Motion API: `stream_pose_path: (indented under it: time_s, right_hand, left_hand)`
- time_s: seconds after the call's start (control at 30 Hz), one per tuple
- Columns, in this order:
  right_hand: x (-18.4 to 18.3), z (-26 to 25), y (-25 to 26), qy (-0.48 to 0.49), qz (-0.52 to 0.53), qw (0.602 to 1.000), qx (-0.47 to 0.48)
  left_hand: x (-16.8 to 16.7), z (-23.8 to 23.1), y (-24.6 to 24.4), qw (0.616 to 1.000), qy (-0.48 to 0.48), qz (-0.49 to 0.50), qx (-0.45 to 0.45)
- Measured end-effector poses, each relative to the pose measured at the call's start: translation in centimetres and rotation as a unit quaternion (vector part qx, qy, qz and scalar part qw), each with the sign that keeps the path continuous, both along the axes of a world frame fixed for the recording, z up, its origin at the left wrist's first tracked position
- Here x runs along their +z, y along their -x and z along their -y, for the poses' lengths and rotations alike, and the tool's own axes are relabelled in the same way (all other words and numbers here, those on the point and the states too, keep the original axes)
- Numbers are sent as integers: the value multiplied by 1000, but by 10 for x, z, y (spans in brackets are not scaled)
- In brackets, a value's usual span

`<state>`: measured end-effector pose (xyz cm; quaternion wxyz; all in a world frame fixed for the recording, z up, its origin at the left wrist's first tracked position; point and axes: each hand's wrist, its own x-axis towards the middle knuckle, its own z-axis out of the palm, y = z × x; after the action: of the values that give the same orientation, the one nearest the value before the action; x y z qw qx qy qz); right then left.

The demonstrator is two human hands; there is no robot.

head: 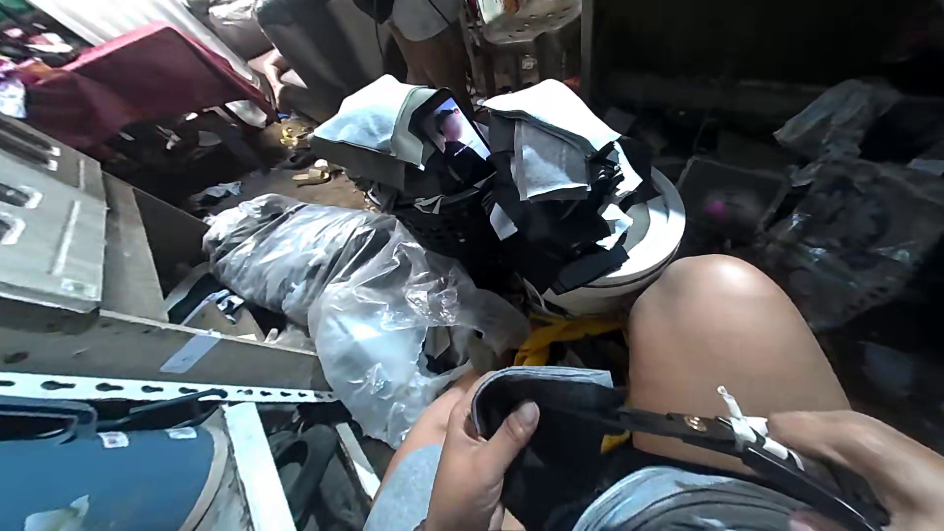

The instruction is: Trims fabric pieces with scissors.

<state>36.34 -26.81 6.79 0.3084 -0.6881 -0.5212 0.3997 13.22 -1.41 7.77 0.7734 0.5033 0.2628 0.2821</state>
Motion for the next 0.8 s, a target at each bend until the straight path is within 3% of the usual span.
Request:
stream_pose_path:
  time_s: [0.43, 0.8]
  right_hand:
    - [2, -8, 0, -12, 43, 999, 16]
    - [-7, -2, 2, -33, 67, 997, -7]
  left_hand:
    - [-2, 20, -13, 998, -38, -45, 24]
    - [-5, 21, -17, 999, -4, -41, 28]
